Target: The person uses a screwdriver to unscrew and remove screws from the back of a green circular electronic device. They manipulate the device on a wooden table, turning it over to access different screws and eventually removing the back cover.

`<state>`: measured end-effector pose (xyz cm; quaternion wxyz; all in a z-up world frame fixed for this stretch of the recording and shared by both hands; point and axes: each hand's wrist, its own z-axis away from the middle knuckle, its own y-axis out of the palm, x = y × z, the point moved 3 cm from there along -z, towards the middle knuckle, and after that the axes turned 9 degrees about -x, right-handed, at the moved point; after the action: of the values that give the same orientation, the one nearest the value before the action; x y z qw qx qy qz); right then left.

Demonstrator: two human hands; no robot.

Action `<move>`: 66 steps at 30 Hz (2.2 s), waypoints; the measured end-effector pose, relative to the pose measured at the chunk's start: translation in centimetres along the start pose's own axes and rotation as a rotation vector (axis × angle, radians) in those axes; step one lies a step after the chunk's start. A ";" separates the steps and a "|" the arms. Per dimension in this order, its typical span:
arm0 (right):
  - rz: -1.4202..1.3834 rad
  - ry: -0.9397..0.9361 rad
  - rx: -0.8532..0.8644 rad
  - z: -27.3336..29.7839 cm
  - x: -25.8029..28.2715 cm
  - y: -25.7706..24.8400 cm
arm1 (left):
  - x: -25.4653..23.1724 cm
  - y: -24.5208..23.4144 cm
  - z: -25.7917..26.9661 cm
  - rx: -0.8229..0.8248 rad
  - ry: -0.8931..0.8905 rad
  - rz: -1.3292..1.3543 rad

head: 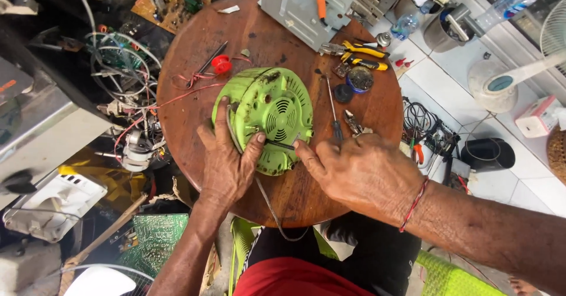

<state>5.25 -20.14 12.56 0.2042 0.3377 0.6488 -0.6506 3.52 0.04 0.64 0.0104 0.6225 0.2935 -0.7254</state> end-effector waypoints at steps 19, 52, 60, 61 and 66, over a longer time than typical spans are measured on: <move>-1.085 0.761 0.683 1.0 -2.2 0.8 | 1.1 0.5 0.0 -0.046 0.135 0.000; -1.921 1.514 0.798 4.4 -2.1 1.2 | 0.5 0.3 0.0 -0.011 0.133 -0.044; -0.806 0.343 0.851 1.8 -2.9 -0.3 | 1.5 0.6 0.1 0.017 0.057 -0.038; -0.811 0.344 0.853 2.2 -3.0 0.1 | 1.2 0.5 0.1 0.022 0.054 -0.041; -0.514 0.118 0.474 3.5 -2.3 0.8 | -0.2 0.5 0.3 0.028 -0.067 -0.104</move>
<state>6.83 -24.08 13.37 -0.0882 0.2385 0.5541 -0.7927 3.48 -0.54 0.67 -0.0263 0.5819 0.3149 -0.7494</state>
